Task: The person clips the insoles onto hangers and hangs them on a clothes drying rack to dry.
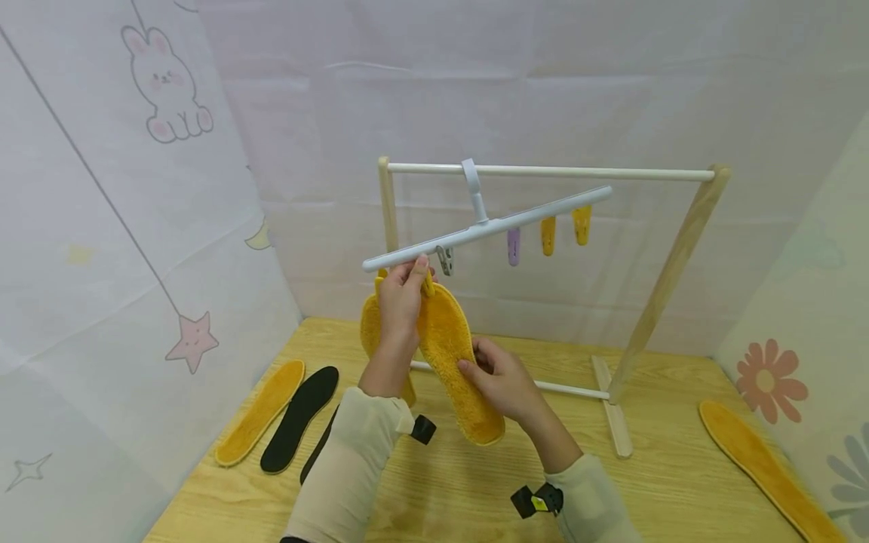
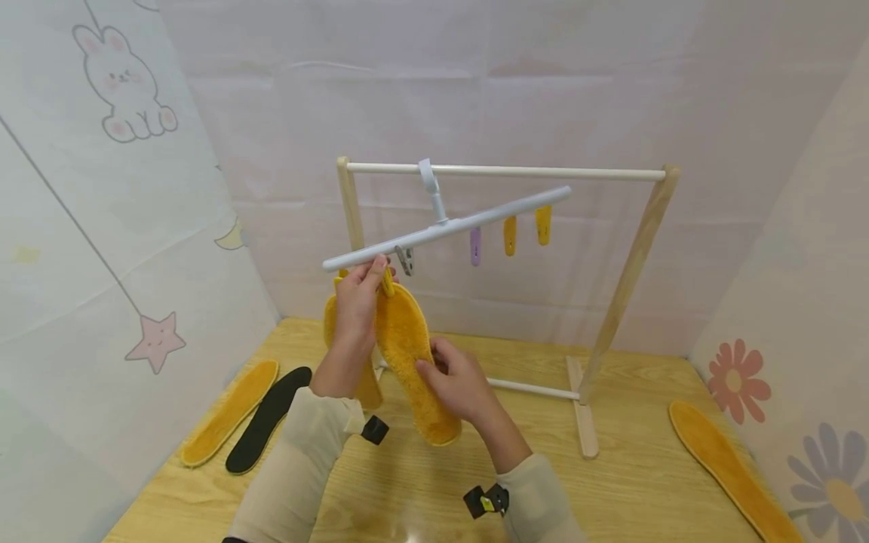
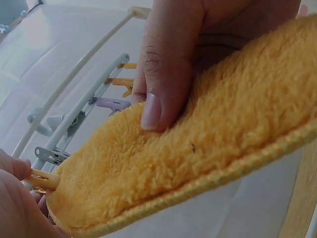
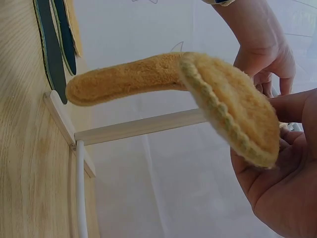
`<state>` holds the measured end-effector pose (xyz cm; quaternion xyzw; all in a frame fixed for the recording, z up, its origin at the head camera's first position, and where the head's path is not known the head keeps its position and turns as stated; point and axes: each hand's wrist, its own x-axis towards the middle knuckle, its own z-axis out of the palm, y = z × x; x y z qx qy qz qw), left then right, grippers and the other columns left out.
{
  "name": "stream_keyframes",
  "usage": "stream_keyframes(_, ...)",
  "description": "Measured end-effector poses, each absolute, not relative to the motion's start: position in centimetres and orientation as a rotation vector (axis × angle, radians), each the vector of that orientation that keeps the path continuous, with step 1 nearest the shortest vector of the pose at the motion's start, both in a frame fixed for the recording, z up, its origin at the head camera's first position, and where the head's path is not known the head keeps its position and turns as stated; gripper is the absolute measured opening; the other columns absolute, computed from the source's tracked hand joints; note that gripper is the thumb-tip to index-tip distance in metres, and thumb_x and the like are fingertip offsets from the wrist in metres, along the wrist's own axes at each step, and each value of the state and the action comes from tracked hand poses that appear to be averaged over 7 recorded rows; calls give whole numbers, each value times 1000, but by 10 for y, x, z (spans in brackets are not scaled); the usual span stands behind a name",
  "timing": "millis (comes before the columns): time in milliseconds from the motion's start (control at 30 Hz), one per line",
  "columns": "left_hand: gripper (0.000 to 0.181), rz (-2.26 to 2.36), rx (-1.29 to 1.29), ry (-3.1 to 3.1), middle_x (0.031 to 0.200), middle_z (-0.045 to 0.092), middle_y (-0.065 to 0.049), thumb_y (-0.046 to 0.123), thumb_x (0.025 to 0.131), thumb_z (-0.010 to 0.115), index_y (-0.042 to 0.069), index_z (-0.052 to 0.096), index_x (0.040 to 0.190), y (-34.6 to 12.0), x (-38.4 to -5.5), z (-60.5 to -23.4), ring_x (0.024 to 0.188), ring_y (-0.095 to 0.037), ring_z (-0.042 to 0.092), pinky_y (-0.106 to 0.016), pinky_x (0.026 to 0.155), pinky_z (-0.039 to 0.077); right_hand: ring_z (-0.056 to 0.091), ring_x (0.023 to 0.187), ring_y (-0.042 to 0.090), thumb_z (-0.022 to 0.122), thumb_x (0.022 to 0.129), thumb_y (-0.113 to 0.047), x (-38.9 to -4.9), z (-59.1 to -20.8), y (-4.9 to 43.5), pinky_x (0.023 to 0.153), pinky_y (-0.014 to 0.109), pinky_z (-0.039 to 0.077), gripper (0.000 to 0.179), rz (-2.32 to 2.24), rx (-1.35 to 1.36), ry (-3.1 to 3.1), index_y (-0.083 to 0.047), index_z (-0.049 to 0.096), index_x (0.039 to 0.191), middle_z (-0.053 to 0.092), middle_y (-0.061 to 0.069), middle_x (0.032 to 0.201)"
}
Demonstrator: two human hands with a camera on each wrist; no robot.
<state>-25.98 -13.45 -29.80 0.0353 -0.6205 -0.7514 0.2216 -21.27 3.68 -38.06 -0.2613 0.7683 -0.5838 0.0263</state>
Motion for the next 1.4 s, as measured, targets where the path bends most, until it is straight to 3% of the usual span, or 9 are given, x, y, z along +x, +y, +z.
stream_keyframes(300,39,-2060,101,-1832,117,71,-12,38,100,65,2,73,113,-141,-254,-304,113,-19,57,-39,104,44,71,97,24,61,103,-22,-213,-386,34,80,39,60,34,-1758,-828,2376,-5,58,132,70,14,115)
stream_keyframes(533,44,-2073,77,-1889,118,71,-13,39,100,64,-1,72,115,-142,-253,-313,120,-21,58,-43,109,41,70,95,22,62,103,-19,-211,-387,34,77,38,60,35,-1738,-806,2432,-6,58,135,71,13,114)
stream_keyframes(733,42,-2046,86,-2035,128,66,-9,40,99,66,3,71,119,-147,-247,-322,126,-25,54,-48,113,38,67,88,16,64,102,-18,-211,-391,36,73,34,59,34,-1693,-765,2515,-9,60,134,72,7,110)
stream_keyframes(867,41,-2006,64,-2157,125,67,-10,39,99,66,4,70,118,-152,-243,-331,127,-27,54,-51,114,35,66,89,16,65,101,-16,-212,-394,40,76,33,57,33,-1652,-778,2581,-9,61,133,71,5,109)
stream_keyframes(1000,36,-2017,52,-2211,115,69,-10,35,99,68,2,69,114,-155,-241,-341,118,-25,57,-50,110,38,66,96,18,65,100,-15,-213,-399,45,82,35,57,33,-1623,-786,2627,-9,62,132,70,4,111)
stream_keyframes(1233,31,-2067,50,-2255,102,70,-5,31,98,69,4,67,112,-161,-237,-356,92,-18,61,-35,83,48,65,107,23,63,101,-13,-214,-407,53,91,41,56,32,-1593,-771,2625,-8,61,132,67,6,123)
stream_keyframes(1400,30,-2089,2,-2244,103,70,-7,26,99,68,2,67,117,-166,-238,-361,91,-17,64,-33,81,52,65,108,24,63,101,-13,-213,-407,58,92,43,55,30,-1549,-769,2678,-7,62,131,67,8,124)
